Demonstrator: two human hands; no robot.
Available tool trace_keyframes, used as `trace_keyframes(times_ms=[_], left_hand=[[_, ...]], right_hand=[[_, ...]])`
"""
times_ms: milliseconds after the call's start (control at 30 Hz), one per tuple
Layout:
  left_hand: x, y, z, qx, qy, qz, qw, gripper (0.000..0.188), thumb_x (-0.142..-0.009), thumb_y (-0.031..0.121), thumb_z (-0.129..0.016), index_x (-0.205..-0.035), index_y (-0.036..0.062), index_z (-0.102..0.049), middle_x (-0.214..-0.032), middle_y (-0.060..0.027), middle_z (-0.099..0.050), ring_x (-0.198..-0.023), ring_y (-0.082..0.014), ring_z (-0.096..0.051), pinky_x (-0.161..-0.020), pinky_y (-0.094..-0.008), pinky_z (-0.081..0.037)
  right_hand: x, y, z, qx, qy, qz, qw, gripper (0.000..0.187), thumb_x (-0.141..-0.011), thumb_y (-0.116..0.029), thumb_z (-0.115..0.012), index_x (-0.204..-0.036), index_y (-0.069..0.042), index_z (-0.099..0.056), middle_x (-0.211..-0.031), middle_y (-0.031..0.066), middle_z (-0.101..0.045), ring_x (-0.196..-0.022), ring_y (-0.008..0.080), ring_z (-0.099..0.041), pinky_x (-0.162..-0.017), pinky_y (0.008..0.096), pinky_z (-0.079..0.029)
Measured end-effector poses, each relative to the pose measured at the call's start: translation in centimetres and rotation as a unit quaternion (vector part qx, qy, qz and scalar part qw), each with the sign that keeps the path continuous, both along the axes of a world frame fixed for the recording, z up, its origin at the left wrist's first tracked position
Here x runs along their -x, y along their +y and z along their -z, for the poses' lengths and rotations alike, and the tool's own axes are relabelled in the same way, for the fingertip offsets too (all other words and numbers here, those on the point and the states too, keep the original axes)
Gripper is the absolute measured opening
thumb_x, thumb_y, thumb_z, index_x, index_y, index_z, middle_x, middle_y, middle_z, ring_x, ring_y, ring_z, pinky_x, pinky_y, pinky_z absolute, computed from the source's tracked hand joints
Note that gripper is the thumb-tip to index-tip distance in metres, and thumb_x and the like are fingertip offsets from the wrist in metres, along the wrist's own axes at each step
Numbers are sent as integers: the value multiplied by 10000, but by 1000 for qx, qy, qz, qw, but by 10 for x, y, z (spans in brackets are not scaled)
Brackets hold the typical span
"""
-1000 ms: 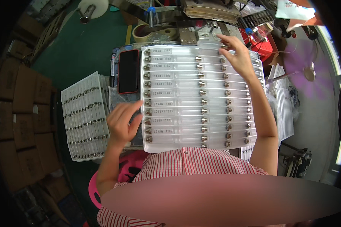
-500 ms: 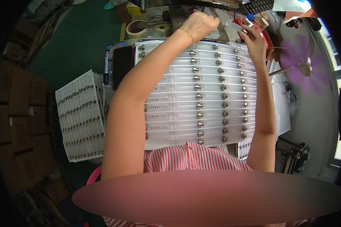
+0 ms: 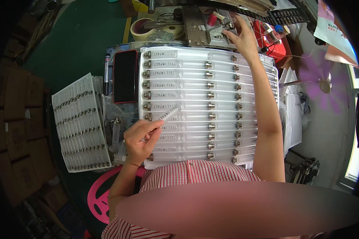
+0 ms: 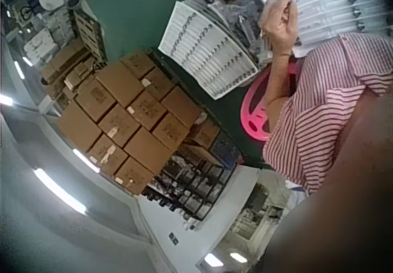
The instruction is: Assembling small metal components into glass vials and organizing them in a tray.
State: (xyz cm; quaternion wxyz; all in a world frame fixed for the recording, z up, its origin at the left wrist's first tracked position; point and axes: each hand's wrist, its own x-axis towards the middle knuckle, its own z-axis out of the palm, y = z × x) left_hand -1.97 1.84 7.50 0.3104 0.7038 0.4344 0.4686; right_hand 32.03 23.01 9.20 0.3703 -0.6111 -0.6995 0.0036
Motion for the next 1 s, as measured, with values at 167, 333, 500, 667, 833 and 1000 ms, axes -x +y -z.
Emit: trace_keyframes(times_ms=[167,333,500,667,833,1000], left_hand=[[-4,-3,6,21,-12,-4,1000,248,-726,-29,-689,-956,63,-702,-691,-33,-606,-482,-79,-453,-427,-207,-349],[-4,-1,7,24,-8,1,1000,243,-727,-26,-688,-953,62,-702,-687,-35,-606,-473,-77,-446,-412,-207,-337],[-5,-1,7,17,-9,0,1000,247,-723,-33,-687,-953,56,-700,-692,-38,-609,-480,-76,-455,-415,-208,-340],[-5,-1,7,21,-8,2,1000,247,-727,-33,-683,-959,52,-699,-695,-39,-610,-480,-76,-454,-418,-208,-343],[-4,-2,9,23,-7,-1,1000,274,-732,-27,-681,-995,50,-695,-693,-38,-607,-481,-75,-451,-424,-205,-342],[-2,-7,9,35,6,-12,999,316,-741,-2,-684,-1056,26,-676,-694,-38,-596,-489,-71,-447,-442,-200,-351]], right_hand=[[-3,4,3,-8,13,-30,999,598,-745,-285,-744,-1268,-116,-509,-976,165,-656,-839,300,-631,-754,370,-485],[-5,4,1,9,15,-40,999,551,-751,-293,-737,-1245,-141,-545,-943,161,-650,-778,289,-613,-707,368,-472],[-5,3,1,17,6,-34,999,551,-753,-297,-733,-1249,-146,-546,-914,159,-649,-760,287,-608,-702,368,-472],[-5,4,-1,22,8,-38,999,552,-753,-305,-731,-1248,-147,-547,-899,161,-649,-760,297,-610,-699,373,-473],[-2,1,-5,32,9,-28,999,549,-756,-307,-729,-1252,-157,-546,-904,155,-651,-769,295,-615,-706,374,-476],[-2,-3,-7,61,2,-15,998,570,-755,-309,-733,-1267,-161,-531,-932,156,-656,-791,297,-623,-723,372,-478]])
